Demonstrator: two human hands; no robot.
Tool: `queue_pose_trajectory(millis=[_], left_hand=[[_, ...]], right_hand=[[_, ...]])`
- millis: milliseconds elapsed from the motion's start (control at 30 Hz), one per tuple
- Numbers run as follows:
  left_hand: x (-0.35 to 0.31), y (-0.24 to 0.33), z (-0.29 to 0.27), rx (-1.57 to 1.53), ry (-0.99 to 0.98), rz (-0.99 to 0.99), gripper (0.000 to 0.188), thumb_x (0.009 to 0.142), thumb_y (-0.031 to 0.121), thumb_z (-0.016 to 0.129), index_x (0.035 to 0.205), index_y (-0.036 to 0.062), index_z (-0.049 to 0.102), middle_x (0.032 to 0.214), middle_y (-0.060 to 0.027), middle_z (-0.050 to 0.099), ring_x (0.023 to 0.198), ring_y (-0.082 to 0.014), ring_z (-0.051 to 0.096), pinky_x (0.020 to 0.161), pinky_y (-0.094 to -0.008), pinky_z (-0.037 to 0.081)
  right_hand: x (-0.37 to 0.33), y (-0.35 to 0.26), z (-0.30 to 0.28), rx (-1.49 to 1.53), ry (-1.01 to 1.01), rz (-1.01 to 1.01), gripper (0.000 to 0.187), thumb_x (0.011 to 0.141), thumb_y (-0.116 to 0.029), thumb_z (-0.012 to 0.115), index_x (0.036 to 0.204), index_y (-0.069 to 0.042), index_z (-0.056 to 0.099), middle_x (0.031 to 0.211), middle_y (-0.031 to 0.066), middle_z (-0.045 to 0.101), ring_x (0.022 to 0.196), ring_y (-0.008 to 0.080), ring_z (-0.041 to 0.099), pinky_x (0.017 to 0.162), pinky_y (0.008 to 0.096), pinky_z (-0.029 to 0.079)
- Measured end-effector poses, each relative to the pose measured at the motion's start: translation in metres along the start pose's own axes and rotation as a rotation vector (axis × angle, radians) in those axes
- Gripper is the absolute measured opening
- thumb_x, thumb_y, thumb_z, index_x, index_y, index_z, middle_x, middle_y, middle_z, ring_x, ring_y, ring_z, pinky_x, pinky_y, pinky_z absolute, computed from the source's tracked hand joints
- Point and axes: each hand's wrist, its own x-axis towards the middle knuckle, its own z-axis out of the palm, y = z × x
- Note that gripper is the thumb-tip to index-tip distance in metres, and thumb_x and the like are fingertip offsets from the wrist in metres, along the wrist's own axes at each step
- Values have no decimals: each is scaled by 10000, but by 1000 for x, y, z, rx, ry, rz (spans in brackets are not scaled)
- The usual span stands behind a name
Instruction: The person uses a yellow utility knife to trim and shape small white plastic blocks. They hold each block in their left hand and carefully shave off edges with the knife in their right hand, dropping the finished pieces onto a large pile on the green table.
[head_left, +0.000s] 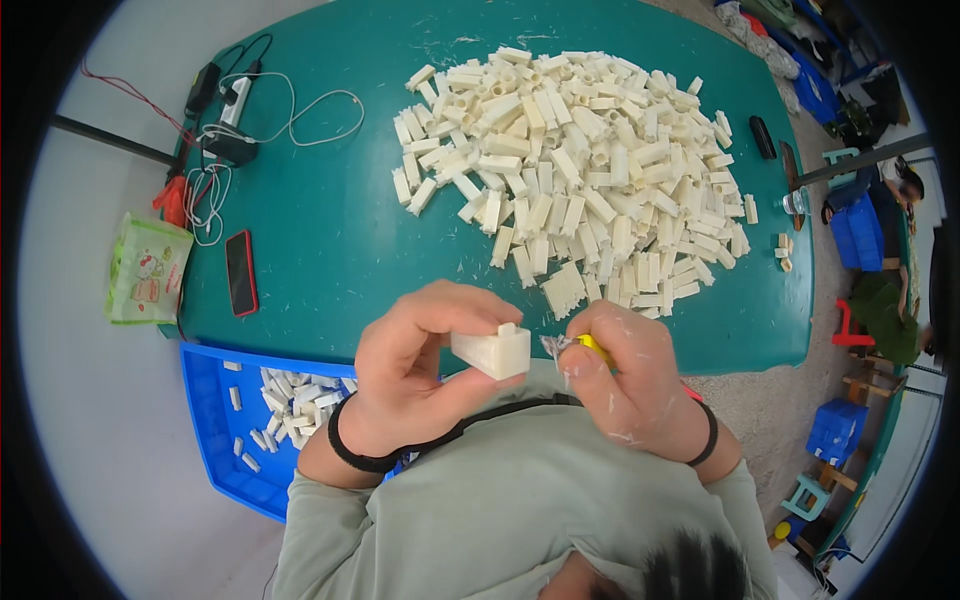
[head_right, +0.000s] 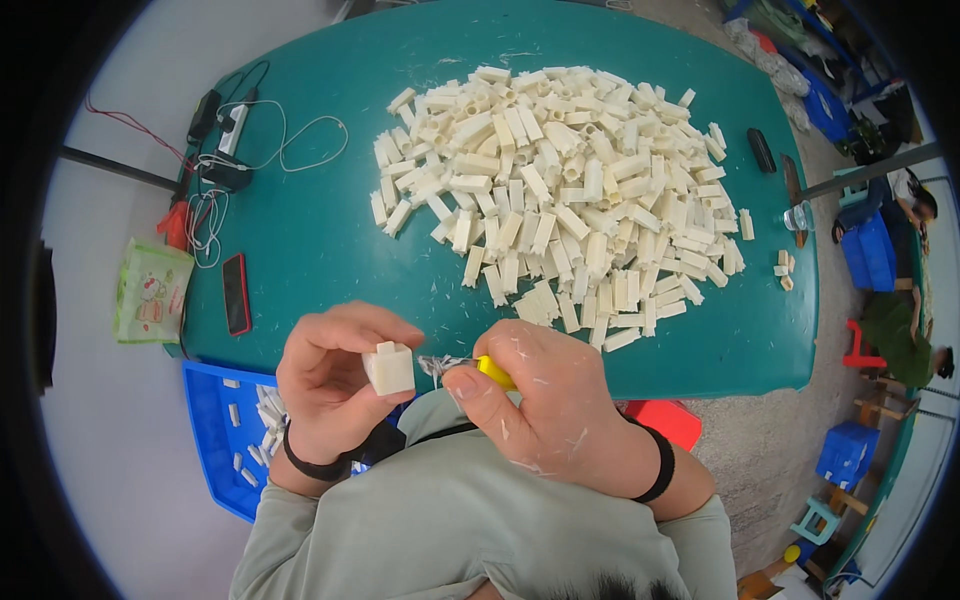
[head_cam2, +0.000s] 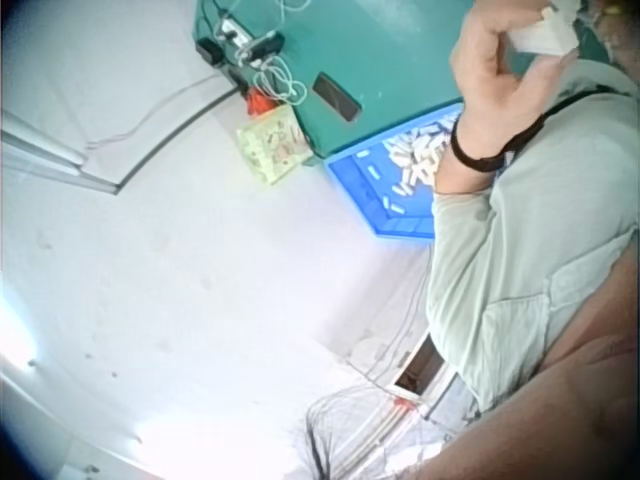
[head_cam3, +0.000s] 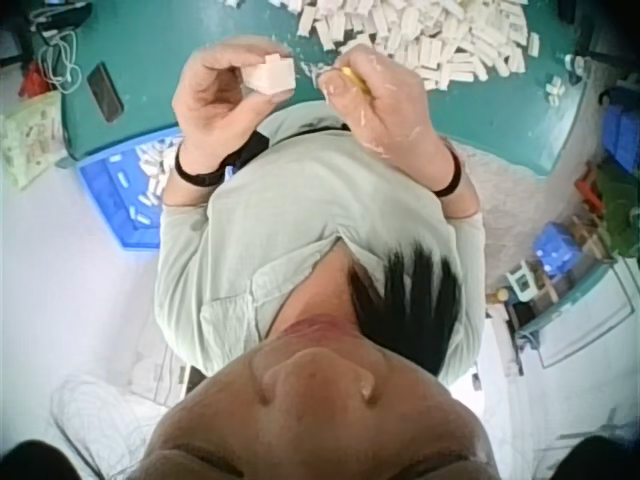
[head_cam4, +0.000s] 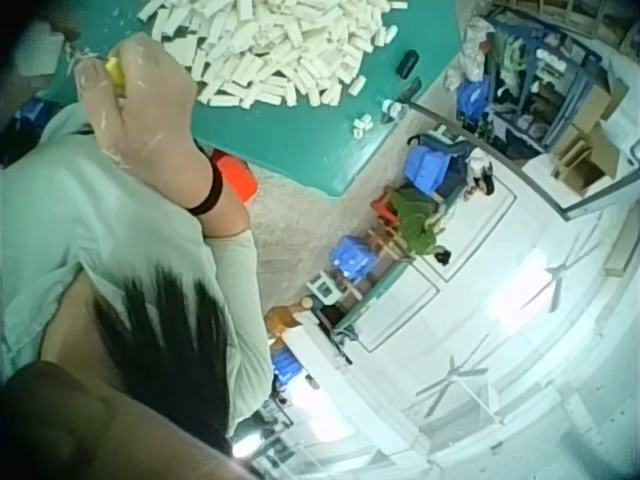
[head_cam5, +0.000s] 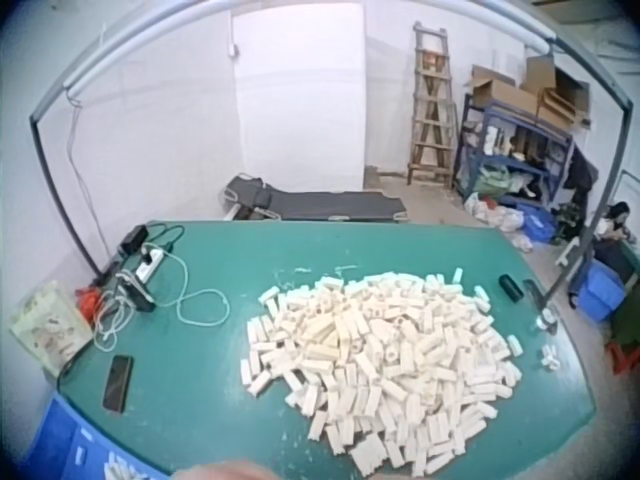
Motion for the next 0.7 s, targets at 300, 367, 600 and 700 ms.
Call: queue_pose_trajectory(millis=[300,367,600,700], left_hand=[[3,1,1,494,-44,243,337,667,-34,727,918,62,524,958,-135,587,801,-217,550,679,-297,442],[3,1,0,532,-47,276,337,663,-26,734,912,67,527,952,-131,584,793,-221,548,676,-305,441],[-4,5,-3,439,-78,347,317,641,-46,734,884,63,562,927,-108,592,770,-240,577,640,-313,447],[-16,3,-12,301,2,141,287,698,-32,693,941,51,568,955,-107,580,829,-237,579,700,-304,464]], right_hand=[[-1,1,4,-28,30,-31,266,848,-231,615,749,-1,526,612,112,488,493,269,485,445,335,376],[0,0,4,-57,14,-27,269,850,-234,612,743,-4,522,603,113,479,490,275,480,441,341,372],[5,14,8,-163,47,88,279,862,-234,596,716,-19,498,584,119,462,491,296,474,446,346,373],[12,25,11,-153,26,181,284,876,-233,578,712,-17,494,581,115,464,484,279,450,460,340,374]])
